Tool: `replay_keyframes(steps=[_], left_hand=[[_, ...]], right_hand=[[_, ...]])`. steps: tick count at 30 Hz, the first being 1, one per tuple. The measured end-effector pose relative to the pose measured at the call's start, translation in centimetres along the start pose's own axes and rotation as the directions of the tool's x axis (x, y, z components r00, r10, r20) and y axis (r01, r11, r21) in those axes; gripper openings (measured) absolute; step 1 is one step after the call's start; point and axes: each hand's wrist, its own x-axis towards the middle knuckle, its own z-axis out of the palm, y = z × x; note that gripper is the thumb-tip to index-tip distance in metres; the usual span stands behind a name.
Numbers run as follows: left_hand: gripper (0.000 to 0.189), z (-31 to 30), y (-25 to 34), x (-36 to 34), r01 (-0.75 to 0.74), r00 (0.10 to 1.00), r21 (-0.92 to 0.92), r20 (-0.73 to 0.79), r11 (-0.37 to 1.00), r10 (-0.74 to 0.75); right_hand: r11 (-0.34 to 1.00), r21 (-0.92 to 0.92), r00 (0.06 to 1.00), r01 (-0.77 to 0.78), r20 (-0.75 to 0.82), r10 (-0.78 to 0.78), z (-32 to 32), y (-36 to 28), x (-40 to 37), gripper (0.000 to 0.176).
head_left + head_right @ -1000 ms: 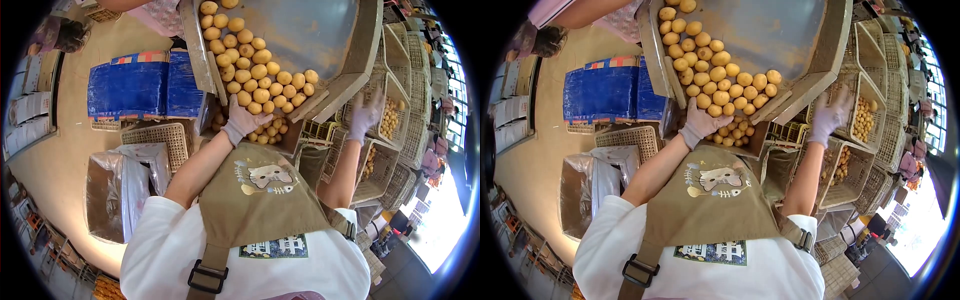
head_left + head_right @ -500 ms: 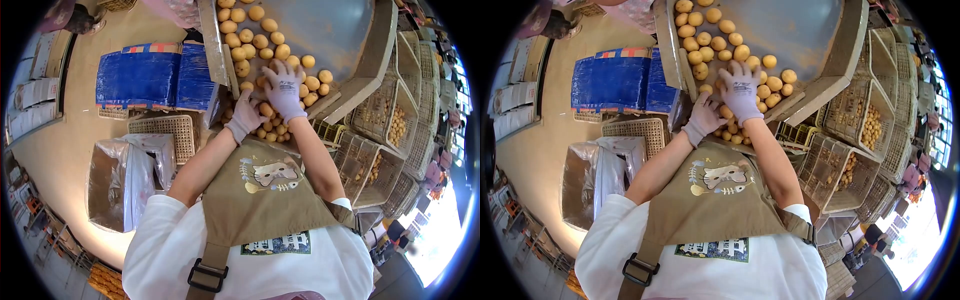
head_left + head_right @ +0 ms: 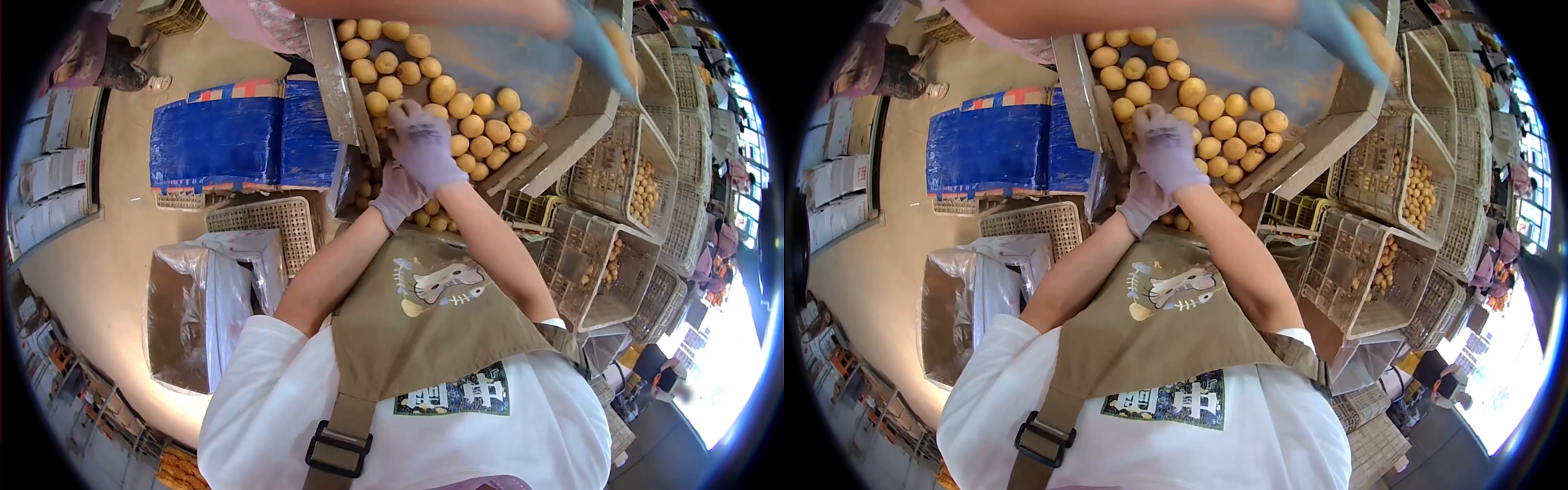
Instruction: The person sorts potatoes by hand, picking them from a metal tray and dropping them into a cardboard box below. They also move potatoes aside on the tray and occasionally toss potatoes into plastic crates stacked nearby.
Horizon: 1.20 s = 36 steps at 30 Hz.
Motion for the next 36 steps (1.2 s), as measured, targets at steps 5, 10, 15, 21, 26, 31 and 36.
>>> replay_keyframes(steps=[5, 10, 15, 21, 26, 31, 36], left_hand=[[0.067, 0.9, 1.5, -1.5, 0.27, 0.961, -0.947, 0.255, -0.176, 0.105], [0.059, 0.7, 2.5, -1.7, 0.243, 0.97, -0.954, 0.234, -0.179, 0.07], [0.055, 0.5, 3.1, -1.8, 0.138, 0.969, -0.63, 0.246, -0.764, -0.027], [0.073, -1.0, -1.5, 0.0, 0.037, 0.865, 0.849, 0.237, -0.527, 0.442], [0.089, -1.5, -2.2, 0.9, -0.026, 0.749, 0.902, 0.303, -0.431, 0.589], [0.069, -1.2, -1.3, 1.2, 0.019, 0.814, 0.908, 0.229, -0.418, 0.534], [0.063, -1.5, -1.4, 1.6, 0.044, 0.816, 0.88, 0.242, -0.474, 0.525]], right_hand=[[0.976, -0.215, 0.978, -0.02, 0.199, 0.064, 0.1, -2.2, 2.3, 0.043], [0.974, -0.205, 0.983, 0.099, 0.172, -0.063, 0.1, -1.5, 0.7, 0.026], [0.989, -0.103, 0.94, 0.102, 0.336, -0.062, -1.7, -1.2, 0.8, 0.03], [0.257, 0.95, 0.866, -0.177, 0.026, 0.499, -5.5, 6.6, -10.2, 0.042], [-0.145, 0.839, 0.319, 0.524, -0.036, 0.947, -5.8, 25.6, -32.4, 0.031], [0.318, 0.884, -0.101, 0.343, -0.302, 0.948, -11.0, 30.1, -48.1, 0.03], [0.406, 0.906, 0.296, -0.12, -0.358, 0.886, -10.3, 20.4, -28.9, 0.034]])
